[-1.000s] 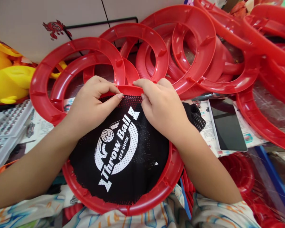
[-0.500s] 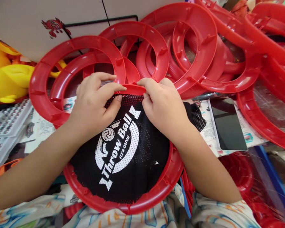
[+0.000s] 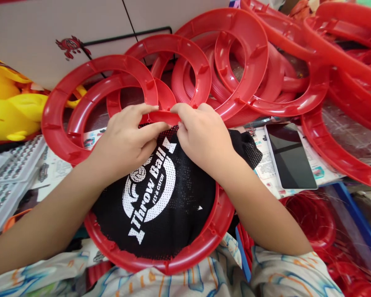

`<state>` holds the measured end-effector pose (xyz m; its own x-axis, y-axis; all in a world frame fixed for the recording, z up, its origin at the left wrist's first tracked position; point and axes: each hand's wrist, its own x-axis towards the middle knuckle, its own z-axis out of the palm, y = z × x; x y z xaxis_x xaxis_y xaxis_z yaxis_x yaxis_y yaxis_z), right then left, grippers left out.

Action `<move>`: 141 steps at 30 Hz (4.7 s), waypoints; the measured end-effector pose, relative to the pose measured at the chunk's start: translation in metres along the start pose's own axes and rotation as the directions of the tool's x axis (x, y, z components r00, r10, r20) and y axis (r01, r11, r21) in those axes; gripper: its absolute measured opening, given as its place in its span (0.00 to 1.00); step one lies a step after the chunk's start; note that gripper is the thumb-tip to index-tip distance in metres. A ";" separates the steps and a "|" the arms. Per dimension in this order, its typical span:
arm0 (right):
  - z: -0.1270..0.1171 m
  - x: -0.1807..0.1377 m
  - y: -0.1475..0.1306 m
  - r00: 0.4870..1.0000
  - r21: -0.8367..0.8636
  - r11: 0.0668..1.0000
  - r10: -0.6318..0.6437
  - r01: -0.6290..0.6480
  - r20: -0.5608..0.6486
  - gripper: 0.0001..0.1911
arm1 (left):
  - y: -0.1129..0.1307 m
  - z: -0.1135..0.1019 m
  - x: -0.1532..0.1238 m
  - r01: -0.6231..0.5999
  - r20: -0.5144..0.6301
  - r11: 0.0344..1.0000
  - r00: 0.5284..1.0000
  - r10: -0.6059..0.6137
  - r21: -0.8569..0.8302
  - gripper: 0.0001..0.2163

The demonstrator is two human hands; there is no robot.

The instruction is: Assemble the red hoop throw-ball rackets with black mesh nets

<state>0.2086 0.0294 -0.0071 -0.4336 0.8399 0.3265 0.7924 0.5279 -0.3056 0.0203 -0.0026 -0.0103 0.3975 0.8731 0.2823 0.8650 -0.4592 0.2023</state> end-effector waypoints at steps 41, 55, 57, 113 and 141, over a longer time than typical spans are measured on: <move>-0.029 -0.011 -0.008 0.944 0.280 0.914 -0.323 0.293 0.067 0.18 | -0.022 -0.023 0.011 0.178 0.052 0.928 0.984 -0.171 -0.328 0.04; -0.007 -0.014 0.003 0.904 -0.144 0.898 -0.425 0.415 -0.048 0.18 | -0.019 -0.011 0.010 0.183 -0.064 0.937 0.975 -0.211 -0.298 0.05; -0.004 -0.015 0.002 0.918 -0.195 0.902 -0.396 0.386 -0.016 0.19 | -0.018 -0.009 0.011 0.195 -0.069 0.940 0.973 -0.222 -0.279 0.05; 0.003 -0.011 0.000 0.978 0.031 0.999 -0.022 0.029 -0.207 0.13 | -0.008 0.005 -0.004 -0.135 -0.224 0.991 0.965 0.136 0.021 0.12; -0.006 -0.004 0.003 0.995 0.029 0.997 -0.076 0.077 -0.063 0.17 | -0.009 -0.006 -0.003 -0.062 -0.052 0.995 0.997 0.058 -0.078 0.13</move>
<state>0.2154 0.0268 -0.0041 -0.4643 0.7880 0.4043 0.7435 0.5949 -0.3056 0.0093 -0.0024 -0.0078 0.4307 0.8351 0.3422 0.8122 -0.5240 0.2565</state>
